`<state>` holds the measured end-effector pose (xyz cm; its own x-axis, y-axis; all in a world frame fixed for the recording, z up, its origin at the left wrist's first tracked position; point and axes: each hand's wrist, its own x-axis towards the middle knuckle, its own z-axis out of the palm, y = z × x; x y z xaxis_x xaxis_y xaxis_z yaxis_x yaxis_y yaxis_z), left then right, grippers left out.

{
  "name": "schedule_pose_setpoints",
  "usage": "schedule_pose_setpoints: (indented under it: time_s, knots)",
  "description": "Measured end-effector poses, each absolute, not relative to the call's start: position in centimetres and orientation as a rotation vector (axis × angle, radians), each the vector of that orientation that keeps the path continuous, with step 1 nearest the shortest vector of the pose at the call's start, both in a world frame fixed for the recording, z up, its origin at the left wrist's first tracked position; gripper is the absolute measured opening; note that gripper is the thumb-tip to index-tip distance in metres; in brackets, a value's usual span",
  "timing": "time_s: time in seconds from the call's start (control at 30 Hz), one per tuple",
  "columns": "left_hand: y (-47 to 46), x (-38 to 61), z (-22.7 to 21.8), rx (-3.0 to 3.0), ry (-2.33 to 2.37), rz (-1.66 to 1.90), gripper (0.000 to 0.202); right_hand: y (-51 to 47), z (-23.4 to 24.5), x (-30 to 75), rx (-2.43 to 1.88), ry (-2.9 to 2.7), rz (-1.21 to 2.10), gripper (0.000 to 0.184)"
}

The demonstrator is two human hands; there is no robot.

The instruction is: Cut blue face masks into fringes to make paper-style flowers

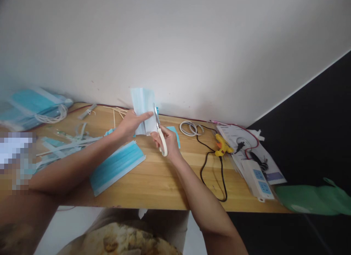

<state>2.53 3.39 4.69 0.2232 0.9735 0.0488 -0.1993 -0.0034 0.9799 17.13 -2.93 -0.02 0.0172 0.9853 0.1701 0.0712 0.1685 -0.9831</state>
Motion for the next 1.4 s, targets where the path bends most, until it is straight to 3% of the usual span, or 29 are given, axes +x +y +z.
schedule_pose_setpoints:
  time_s: [0.83,1.4]
  knots:
    - [3.1,2.6,4.8,1.13,0.892,1.145,0.03,-3.1,0.9,17.2,-1.187,-1.425,0.982,0.061]
    - [2.9,2.6,4.7,1.144,0.858,1.12,0.031,-3.2,0.1,17.3,-1.118,-1.357,1.024,0.047]
